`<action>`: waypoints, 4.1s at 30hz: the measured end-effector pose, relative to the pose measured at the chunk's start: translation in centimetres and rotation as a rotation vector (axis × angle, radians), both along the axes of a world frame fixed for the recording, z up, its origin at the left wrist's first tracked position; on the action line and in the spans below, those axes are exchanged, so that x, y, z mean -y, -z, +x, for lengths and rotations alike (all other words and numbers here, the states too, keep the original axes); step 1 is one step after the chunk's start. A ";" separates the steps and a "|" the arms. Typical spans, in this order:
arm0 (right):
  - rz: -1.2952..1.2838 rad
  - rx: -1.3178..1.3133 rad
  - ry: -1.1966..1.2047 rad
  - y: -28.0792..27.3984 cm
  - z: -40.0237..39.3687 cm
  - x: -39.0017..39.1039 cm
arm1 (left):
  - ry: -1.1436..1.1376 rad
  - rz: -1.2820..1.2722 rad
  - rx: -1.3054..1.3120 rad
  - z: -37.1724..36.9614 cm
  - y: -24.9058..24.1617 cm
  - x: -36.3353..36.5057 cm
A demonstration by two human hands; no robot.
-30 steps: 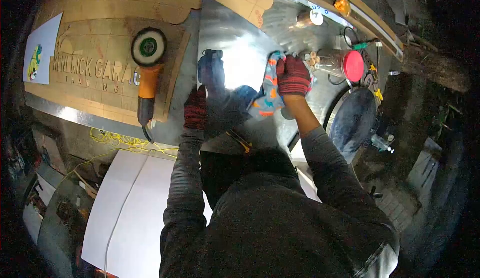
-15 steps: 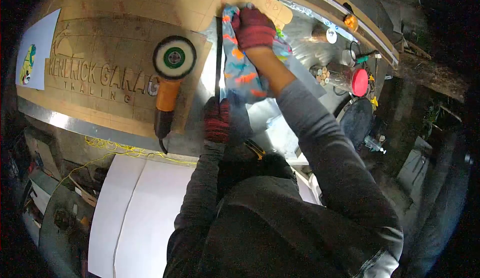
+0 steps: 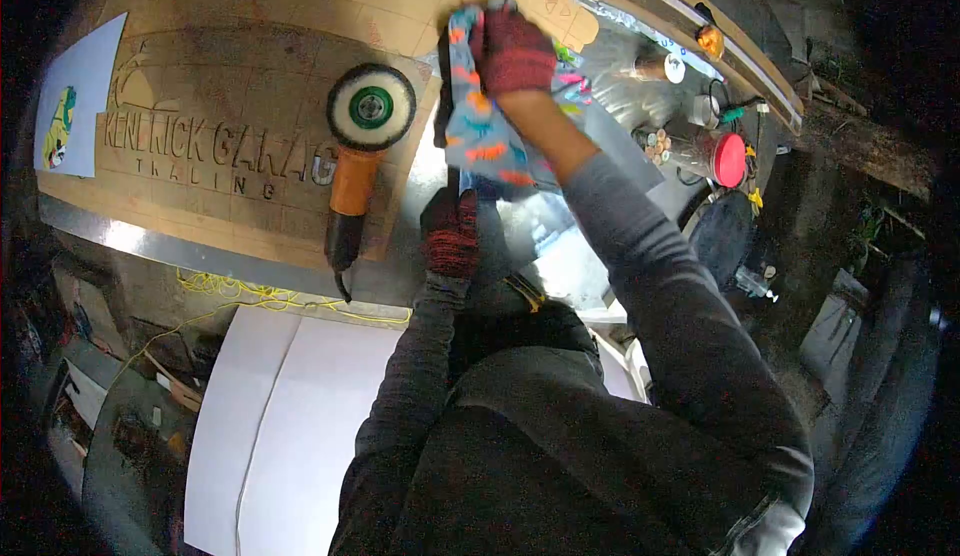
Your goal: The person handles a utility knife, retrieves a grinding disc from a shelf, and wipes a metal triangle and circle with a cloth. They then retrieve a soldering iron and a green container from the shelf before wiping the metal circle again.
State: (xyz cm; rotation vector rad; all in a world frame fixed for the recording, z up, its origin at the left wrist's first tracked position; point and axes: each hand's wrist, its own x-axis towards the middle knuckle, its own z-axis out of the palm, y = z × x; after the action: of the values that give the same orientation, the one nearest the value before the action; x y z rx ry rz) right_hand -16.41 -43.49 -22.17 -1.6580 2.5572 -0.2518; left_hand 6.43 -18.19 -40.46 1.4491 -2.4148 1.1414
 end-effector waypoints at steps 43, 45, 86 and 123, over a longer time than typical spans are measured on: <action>-0.077 0.128 -0.081 0.8 -0.9 0.4 | -0.101 -0.174 0.454 0.2 -5.0 1.6; -0.142 0.107 -0.053 0.0 -0.2 0.1 | -0.161 -0.592 0.564 0.1 -6.3 3.0; 0.077 0.155 0.135 1.2 -2.6 -18.4 | 0.264 0.833 -0.686 1.0 -7.9 6.3; 0.471 0.136 -0.025 -0.1 7.2 -28.7 | 0.063 1.288 -1.097 0.8 -8.7 6.8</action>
State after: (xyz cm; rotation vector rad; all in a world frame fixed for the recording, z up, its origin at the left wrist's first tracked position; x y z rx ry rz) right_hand -9.17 -14.77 -22.08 -1.4361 2.2638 0.2174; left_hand 7.19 -24.97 -31.78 1.4440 -2.0813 -1.2476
